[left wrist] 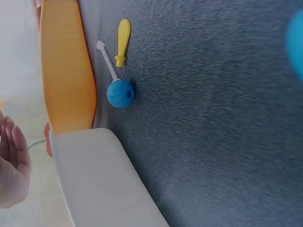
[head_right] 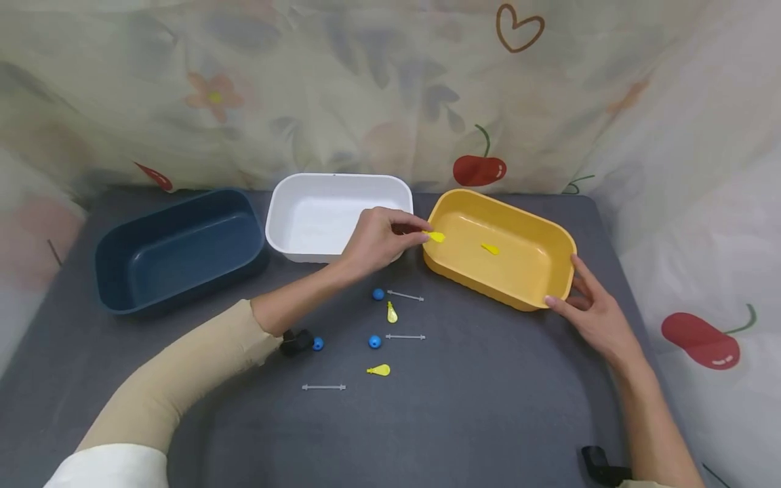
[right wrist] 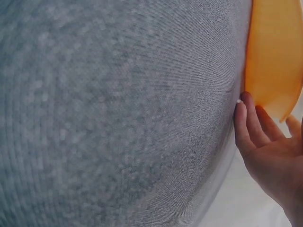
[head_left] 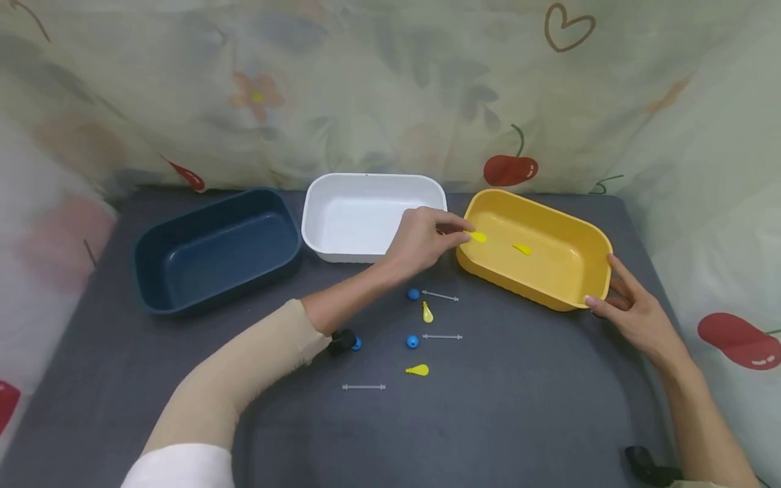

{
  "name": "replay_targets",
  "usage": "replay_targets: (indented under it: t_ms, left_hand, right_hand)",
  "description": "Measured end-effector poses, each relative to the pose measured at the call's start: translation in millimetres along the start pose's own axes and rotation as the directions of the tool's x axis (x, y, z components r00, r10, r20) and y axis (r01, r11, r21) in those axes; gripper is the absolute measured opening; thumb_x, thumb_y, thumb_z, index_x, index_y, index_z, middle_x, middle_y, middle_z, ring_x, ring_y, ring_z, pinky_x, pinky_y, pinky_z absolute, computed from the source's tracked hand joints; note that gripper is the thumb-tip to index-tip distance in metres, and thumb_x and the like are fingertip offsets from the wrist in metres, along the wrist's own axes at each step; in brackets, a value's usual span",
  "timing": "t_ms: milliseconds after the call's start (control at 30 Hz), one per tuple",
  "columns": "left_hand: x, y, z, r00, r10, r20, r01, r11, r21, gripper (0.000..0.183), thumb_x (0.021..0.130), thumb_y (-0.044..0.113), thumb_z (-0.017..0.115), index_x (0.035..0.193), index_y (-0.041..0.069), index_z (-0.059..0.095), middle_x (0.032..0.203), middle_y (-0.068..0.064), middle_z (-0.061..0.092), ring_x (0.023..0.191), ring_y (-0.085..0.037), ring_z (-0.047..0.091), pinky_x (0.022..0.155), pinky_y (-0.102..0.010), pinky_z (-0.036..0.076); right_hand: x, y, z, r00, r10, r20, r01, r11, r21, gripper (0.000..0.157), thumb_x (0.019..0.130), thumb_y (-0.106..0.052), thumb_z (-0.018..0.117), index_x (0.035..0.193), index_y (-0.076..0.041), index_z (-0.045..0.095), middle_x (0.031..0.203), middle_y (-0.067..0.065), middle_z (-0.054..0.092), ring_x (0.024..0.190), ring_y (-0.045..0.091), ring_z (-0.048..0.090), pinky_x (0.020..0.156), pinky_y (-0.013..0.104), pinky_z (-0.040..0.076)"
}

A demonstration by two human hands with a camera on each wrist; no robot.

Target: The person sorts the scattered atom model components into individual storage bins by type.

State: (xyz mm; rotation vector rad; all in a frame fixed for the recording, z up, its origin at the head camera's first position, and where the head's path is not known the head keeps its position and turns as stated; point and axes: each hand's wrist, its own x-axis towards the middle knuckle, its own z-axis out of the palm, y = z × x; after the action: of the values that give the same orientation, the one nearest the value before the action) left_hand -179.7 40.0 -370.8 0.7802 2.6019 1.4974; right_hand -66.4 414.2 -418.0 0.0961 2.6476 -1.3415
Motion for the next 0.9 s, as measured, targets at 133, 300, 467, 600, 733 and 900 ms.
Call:
replay_targets:
  t_ms: [133, 300, 467, 600, 733, 900]
  left_hand:
    - [10.2, 1.3, 6.2, 1.0, -0.009, 0.02, 0.009, 1.0, 0.018, 0.02, 0.088, 0.02, 0.078, 0.107, 0.014, 0.079, 0.095, 0.006, 0.075, 0.084, -0.004, 0.065, 0.068, -0.017, 0.049]
    - [23.7, 4.3, 16.6, 0.999, 0.0, 0.05, -0.001, 0.999, 0.035, 0.019, 0.089, 0.021, 0.077, 0.106, 0.015, 0.079, 0.095, 0.006, 0.075, 0.084, -0.003, 0.063, 0.07, -0.016, 0.048]
    - [35.2, 8.3, 26.9, 0.996, -0.004, 0.095, -0.001, 0.999, 0.052, 0.019, 0.088, 0.022, 0.078, 0.106, 0.016, 0.079, 0.094, 0.008, 0.074, 0.083, -0.001, 0.063, 0.071, -0.014, 0.047]
    - [41.7, 11.4, 34.6, 0.992, -0.013, 0.124, 0.003, 0.997, 0.078, 0.017, 0.088, 0.024, 0.078, 0.104, 0.017, 0.079, 0.091, 0.009, 0.074, 0.082, -0.001, 0.063, 0.07, -0.014, 0.047]
    - [48.2, 13.9, 42.2, 0.991, -0.022, 0.129, 0.01, 0.996, 0.094, 0.016, 0.088, 0.025, 0.078, 0.102, 0.019, 0.079, 0.089, 0.01, 0.074, 0.081, 0.0, 0.063, 0.07, -0.014, 0.046]
    - [58.8, 15.8, 53.0, 0.99, -0.033, 0.139, 0.02, 0.995, 0.093, 0.015, 0.089, 0.025, 0.077, 0.102, 0.019, 0.08, 0.088, 0.011, 0.073, 0.081, 0.0, 0.062, 0.07, -0.014, 0.044]
  right_hand:
    - [1, 0, -0.7, 1.0, 0.01, 0.001, -0.01, 1.0, 0.003, 0.089, 0.097, -0.025, 0.066, 0.159, -0.034, 0.003, 0.154, 0.034, 0.026, 0.097, -0.018, 0.054, 0.076, 0.005, 0.046]
    - [1, 0, -1.8, 1.0, 0.004, -0.007, -0.004, 1.0, 0.002, 0.09, 0.097, -0.024, 0.067, 0.159, -0.034, 0.003, 0.154, 0.033, 0.027, 0.098, -0.019, 0.053, 0.076, 0.005, 0.047]
    - [1, -1, -2.5, 1.0, 0.003, -0.006, -0.003, 1.0, -0.005, 0.089, 0.097, -0.025, 0.067, 0.159, -0.034, 0.002, 0.154, 0.033, 0.028, 0.098, -0.019, 0.054, 0.076, 0.005, 0.047]
    - [0, -2, -1.5, 1.0, 0.007, 0.012, -0.007, 1.0, 0.012, 0.089, 0.097, -0.025, 0.066, 0.159, -0.032, 0.003, 0.153, 0.034, 0.028, 0.097, -0.018, 0.056, 0.077, 0.005, 0.047]
    - [0, -2, 0.0, 1.0, 0.01, 0.011, -0.011, 1.0, 0.021, 0.089, 0.097, -0.025, 0.066, 0.159, -0.032, 0.003, 0.154, 0.034, 0.026, 0.098, -0.019, 0.055, 0.077, 0.006, 0.048]
    - [0, 0, -0.7, 1.0, 0.027, 0.007, -0.027, 1.0, 0.004, 0.089, 0.097, -0.026, 0.066, 0.159, -0.034, 0.002, 0.155, 0.033, 0.026, 0.097, -0.02, 0.053, 0.076, 0.005, 0.047]
